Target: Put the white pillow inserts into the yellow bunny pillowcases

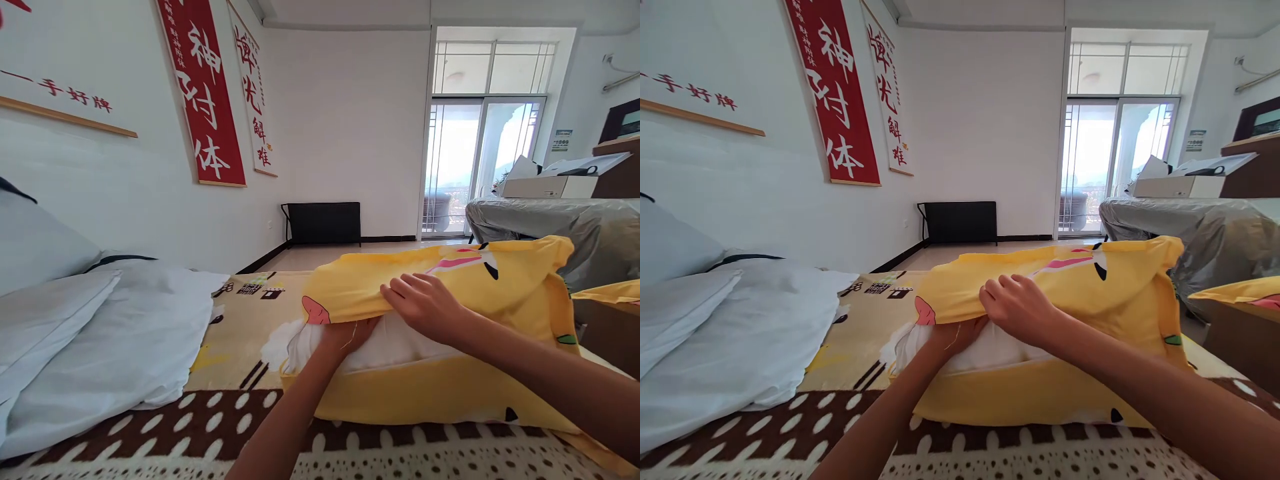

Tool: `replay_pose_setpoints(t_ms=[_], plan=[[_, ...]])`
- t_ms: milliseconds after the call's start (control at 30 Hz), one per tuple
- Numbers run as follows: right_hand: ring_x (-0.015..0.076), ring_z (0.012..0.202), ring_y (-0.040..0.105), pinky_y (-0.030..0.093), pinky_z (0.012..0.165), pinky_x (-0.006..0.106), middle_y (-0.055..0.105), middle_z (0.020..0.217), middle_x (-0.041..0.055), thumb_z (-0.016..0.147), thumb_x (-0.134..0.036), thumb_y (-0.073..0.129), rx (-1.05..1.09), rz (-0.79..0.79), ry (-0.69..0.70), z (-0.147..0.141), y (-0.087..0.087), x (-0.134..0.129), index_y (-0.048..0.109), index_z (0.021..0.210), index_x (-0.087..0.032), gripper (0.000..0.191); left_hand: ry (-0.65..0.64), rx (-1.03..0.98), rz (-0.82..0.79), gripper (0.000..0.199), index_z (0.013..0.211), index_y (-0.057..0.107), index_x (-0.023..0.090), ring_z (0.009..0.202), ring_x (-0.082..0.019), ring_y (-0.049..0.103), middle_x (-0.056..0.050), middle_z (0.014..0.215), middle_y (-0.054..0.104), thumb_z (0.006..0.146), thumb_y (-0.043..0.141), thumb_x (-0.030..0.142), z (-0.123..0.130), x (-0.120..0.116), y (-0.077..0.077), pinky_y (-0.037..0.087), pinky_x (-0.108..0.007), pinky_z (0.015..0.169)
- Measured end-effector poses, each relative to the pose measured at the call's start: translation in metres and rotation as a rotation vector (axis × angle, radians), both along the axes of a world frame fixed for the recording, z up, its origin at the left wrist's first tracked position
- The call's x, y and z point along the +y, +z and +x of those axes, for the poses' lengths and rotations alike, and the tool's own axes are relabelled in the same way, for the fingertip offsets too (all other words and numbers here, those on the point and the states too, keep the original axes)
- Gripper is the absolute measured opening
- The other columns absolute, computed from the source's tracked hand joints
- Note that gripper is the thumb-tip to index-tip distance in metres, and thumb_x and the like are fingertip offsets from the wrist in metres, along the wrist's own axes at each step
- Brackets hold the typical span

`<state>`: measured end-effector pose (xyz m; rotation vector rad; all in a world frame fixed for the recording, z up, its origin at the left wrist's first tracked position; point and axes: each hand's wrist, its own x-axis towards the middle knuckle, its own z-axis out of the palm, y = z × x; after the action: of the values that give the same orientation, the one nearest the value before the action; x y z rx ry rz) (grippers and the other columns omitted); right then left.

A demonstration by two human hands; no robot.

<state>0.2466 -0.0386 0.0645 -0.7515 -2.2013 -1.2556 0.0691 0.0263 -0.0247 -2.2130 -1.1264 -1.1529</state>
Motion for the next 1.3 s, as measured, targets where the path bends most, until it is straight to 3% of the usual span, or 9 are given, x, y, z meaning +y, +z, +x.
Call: replay_pose_setpoints(t_ms=[167,267,400,500,633,800,1033,1167,1300], plan=[[0.0143,0.065,0.045,0.031,0.060,0.029,0.054,0.064,0.0034,0.090,-0.006,0.039,0.043,0.198,-0.067,0.054,0.006,0.012,0.067,0.096,-0.016,0.030,0.006,0.292,0.346,0.037,0.119,0.056,0.020,0.096,-0.022,0.065,-0.011,0.104,0.068,0.085,0.045,0.011,-0.040,-0.047,-0.003,0.050,-0.036,0.085],[0.0147,0.063,0.045,0.034,0.060,0.030,0.051,0.061,0.0030,0.089,-0.008,0.041,0.049,0.266,-0.142,0.074,0.010,0.012,0.068,0.094,-0.017,0.029,0.067,0.228,0.549,0.045,0.123,0.051,0.021,0.107,-0.024,0.059,-0.012,0.108,0.064,0.080,0.053,0.009,-0.063,-0.055,0.002,0.046,-0.038,0.091],[0.0145,0.063,0.046,0.034,0.059,0.030,0.051,0.060,0.0031,0.089,-0.009,0.043,-0.016,0.375,-0.186,0.079,0.014,0.003,0.068,0.094,-0.018,0.027,0.216,-0.025,0.231,0.055,0.128,0.044,0.017,0.110,-0.029,0.054,-0.014,0.117,0.057,0.075,0.059,0.025,-0.077,-0.041,0.018,0.048,-0.043,0.089],[0.0140,0.063,0.047,0.033,0.058,0.030,0.053,0.060,0.0022,0.087,-0.010,0.048,-0.014,0.456,-0.180,0.081,0.019,-0.006,0.068,0.092,-0.019,0.023,0.234,-0.128,0.008,0.046,0.119,0.051,0.018,0.108,-0.028,0.055,-0.012,0.118,0.056,0.076,0.058,0.030,-0.076,-0.028,0.027,0.050,-0.041,0.086],[0.0140,0.067,0.050,0.036,0.060,0.028,0.055,0.062,0.0014,0.084,-0.009,0.052,0.026,0.508,-0.161,0.093,0.020,-0.010,0.066,0.092,-0.019,0.020,0.162,-0.229,0.215,0.028,0.107,0.059,0.018,0.102,-0.024,0.057,-0.010,0.110,0.061,0.082,0.047,0.019,-0.063,-0.028,0.036,0.048,-0.037,0.084],[0.0157,0.074,0.055,0.042,0.069,0.030,0.061,0.071,0.0036,0.083,-0.009,0.052,0.180,0.398,-0.105,0.095,0.006,-0.010,0.064,0.096,-0.017,0.019,-0.137,-0.652,0.264,0.015,0.080,0.063,0.018,0.073,-0.013,0.054,-0.002,0.079,0.060,0.085,0.049,0.017,-0.033,-0.053,0.067,0.044,-0.024,0.065],[0.0168,0.117,0.051,0.042,0.096,0.031,0.063,0.119,0.0103,0.090,-0.011,0.043,-0.004,-0.075,0.393,0.012,-0.012,-0.032,0.055,0.119,-0.012,0.031,-0.309,-0.692,0.135,0.013,0.079,0.064,0.018,0.071,-0.011,0.052,0.000,0.075,0.058,0.084,0.052,0.018,-0.013,-0.089,0.096,0.041,-0.022,0.063],[0.0211,0.118,0.049,0.040,0.097,0.037,0.055,0.131,0.0120,0.094,-0.025,0.037,0.057,-0.214,0.358,-0.023,-0.001,-0.041,0.045,0.131,-0.011,0.040,-0.281,-0.551,0.035,0.014,0.076,0.064,0.019,0.069,-0.010,0.052,0.002,0.073,0.059,0.084,0.053,0.018,-0.020,-0.108,0.107,0.040,-0.021,0.064],[0.0219,0.101,0.056,0.044,0.082,0.036,0.062,0.114,0.0108,0.090,-0.028,0.042,-0.045,-0.400,0.256,-0.033,0.004,-0.040,0.054,0.115,-0.017,0.030,-0.209,-0.513,-0.008,0.015,0.073,0.065,0.020,0.066,-0.009,0.051,0.004,0.071,0.060,0.081,0.055,0.013,-0.023,-0.119,0.110,0.039,-0.020,0.063]])
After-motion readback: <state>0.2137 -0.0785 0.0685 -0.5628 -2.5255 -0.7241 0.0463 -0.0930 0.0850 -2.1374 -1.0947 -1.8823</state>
